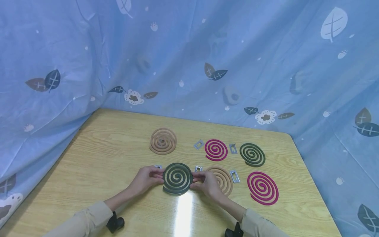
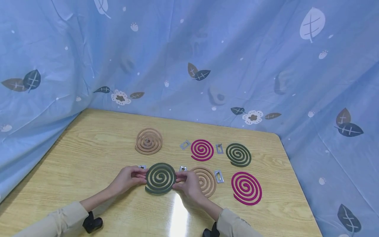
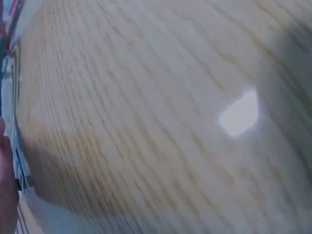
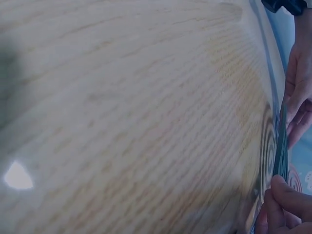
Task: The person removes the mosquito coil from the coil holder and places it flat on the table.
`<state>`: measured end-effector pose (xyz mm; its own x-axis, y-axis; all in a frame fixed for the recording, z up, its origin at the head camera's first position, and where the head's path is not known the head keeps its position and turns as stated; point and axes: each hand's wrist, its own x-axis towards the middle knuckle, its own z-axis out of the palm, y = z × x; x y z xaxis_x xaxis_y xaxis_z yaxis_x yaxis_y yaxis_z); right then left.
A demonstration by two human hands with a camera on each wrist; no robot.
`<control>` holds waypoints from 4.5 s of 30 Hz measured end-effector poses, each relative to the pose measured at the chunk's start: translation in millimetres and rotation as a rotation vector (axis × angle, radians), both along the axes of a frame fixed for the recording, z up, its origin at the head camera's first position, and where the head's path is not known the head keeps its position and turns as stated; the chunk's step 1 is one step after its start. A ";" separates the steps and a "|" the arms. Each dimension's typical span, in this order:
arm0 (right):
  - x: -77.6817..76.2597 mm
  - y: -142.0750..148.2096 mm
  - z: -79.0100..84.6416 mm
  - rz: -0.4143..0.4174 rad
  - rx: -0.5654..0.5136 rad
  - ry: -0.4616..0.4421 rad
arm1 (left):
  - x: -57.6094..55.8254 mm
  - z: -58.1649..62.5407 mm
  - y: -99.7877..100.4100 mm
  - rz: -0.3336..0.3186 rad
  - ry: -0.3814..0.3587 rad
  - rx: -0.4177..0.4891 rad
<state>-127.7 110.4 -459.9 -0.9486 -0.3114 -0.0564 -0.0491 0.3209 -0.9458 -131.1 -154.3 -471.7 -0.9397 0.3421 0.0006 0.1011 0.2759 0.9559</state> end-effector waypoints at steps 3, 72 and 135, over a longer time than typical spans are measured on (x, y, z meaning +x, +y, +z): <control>-1.1 -0.2 -0.2 -0.003 0.023 0.005 | -0.4 -0.6 1.0 0.016 0.004 -0.016; -23.4 -16.2 21.5 -0.098 -0.215 0.031 | -25.9 27.8 -10.3 -0.032 0.116 0.132; -109.5 -77.9 -5.1 -0.200 -0.142 -0.026 | -111.3 1.3 -50.9 0.249 0.072 -0.080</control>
